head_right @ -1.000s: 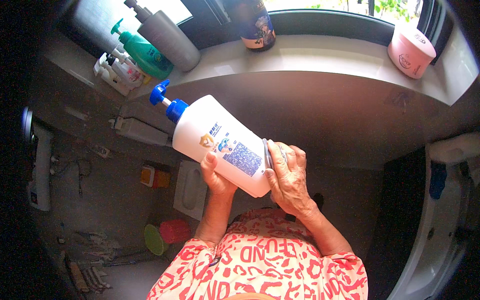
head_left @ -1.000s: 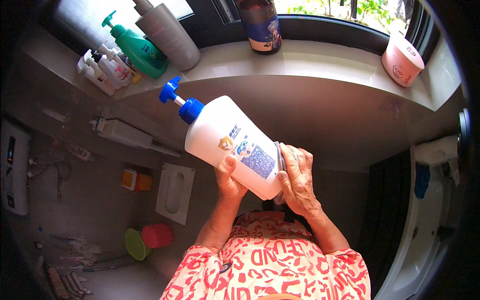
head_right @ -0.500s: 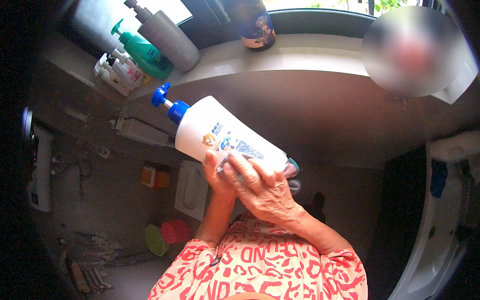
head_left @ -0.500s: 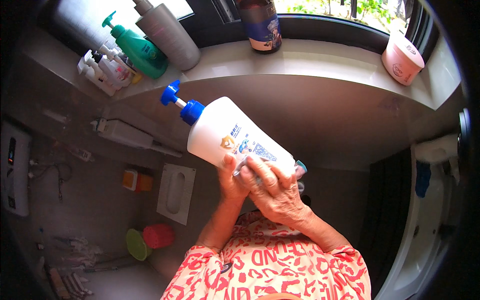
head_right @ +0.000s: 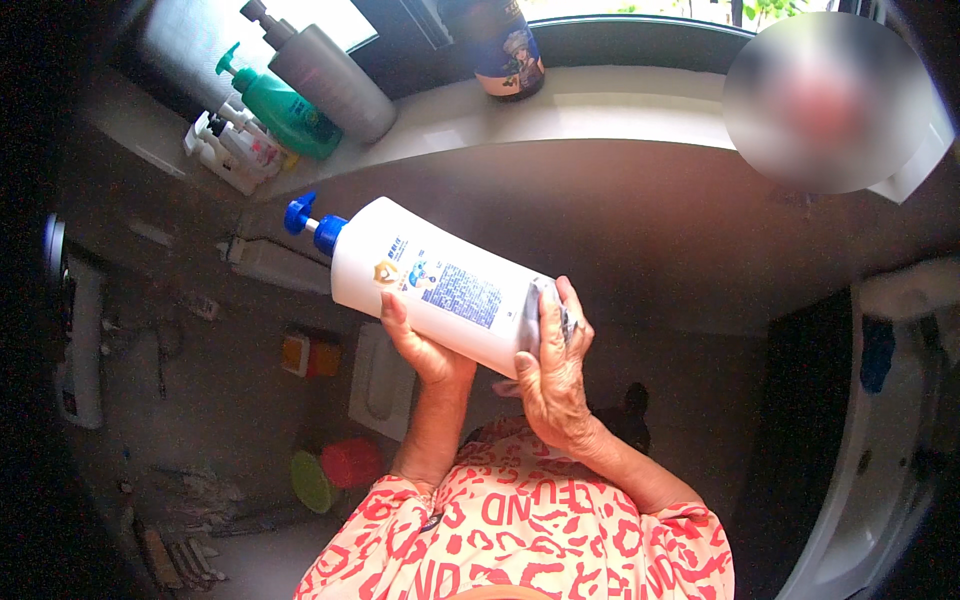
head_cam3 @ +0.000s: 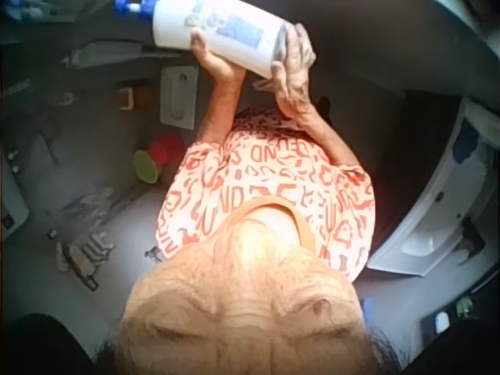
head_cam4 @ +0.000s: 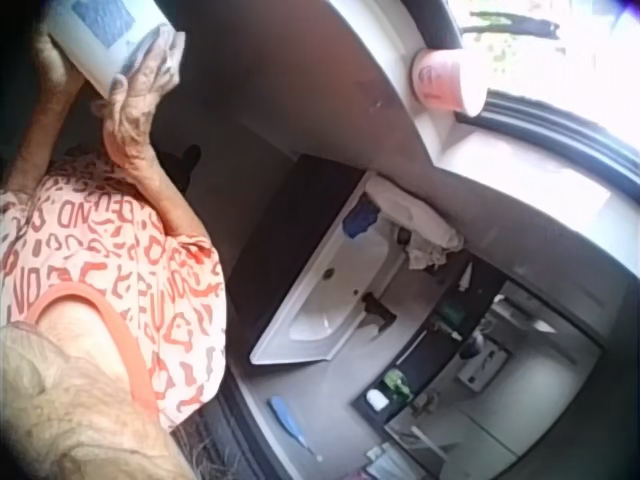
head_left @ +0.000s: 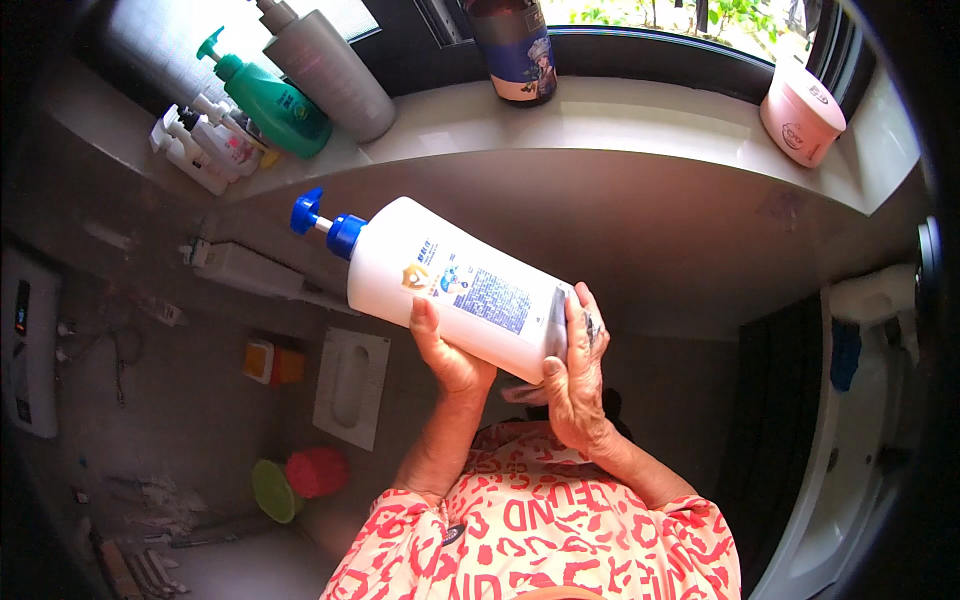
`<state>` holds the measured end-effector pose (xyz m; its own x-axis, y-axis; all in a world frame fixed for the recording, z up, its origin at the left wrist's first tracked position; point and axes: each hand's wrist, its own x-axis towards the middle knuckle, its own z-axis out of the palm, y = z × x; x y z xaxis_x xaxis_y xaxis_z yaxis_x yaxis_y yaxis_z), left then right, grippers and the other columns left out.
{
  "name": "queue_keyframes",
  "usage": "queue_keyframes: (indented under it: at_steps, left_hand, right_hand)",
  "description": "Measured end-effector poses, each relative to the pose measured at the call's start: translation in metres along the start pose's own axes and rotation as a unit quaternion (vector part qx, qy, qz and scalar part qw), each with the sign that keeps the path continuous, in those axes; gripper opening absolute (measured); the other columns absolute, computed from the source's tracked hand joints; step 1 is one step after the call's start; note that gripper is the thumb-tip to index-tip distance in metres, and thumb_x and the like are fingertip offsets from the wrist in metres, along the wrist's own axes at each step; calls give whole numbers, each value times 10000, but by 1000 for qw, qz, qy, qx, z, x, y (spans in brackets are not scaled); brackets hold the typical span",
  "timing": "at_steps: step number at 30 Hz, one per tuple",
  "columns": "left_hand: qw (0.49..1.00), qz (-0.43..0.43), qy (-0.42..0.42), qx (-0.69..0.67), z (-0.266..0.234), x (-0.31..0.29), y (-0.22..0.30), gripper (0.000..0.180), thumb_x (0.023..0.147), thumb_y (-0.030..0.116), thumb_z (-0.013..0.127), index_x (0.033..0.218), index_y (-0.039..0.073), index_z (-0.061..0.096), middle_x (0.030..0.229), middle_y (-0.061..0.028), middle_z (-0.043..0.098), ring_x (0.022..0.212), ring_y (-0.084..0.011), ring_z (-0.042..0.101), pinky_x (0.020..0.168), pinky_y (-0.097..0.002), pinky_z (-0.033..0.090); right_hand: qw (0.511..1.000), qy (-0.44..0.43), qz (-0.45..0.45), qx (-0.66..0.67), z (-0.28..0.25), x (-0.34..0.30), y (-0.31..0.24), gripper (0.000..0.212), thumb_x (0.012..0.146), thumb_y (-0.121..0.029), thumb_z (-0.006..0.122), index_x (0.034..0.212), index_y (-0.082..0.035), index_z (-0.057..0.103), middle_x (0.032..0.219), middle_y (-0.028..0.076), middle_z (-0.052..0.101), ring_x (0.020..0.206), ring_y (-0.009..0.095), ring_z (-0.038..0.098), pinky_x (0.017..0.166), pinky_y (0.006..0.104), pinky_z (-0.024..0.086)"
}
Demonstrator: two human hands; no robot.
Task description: The person wipes a white pump bottle with a cloth, rotating it to clean all sides, then places it on the windowsill. They then pick up a dark bottle and wipe it thoroughly with the same cloth, rotating it to cover the entire surface. Finally, they pick up the white bottle again and continue wiping it.
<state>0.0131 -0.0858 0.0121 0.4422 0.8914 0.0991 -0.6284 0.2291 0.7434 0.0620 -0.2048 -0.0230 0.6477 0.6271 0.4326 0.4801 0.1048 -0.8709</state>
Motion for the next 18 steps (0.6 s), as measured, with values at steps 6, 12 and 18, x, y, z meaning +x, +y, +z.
queue_keyframes:
  at_steps: [6,12,18]
  left_hand:
    - [998,60,18,25,6,2,-5,730,806,507,521,1332,51,304,1244,-111,424,1147,-241,436,947,-394,373]
    - [996,82,34,16,18,-1,-6,701,819,505,504,1328,62,312,1231,-109,437,1122,-239,459,928,-394,393]
    - [998,63,24,-6,17,-3,1,656,835,497,489,1317,79,335,1201,-99,471,1082,-238,494,911,-400,414]
  right_hand:
    - [982,-44,105,148,-7,-8,-4,604,922,-139,408,1423,22,110,1424,251,220,1295,360,258,1062,391,209]
    - [986,-48,92,131,-17,-10,-3,582,956,-217,364,1419,32,114,1403,249,231,1278,347,276,1058,378,202]
    - [954,47,152,255,-9,32,-7,548,968,-319,342,1391,15,238,1324,195,332,1172,260,406,1002,335,302]
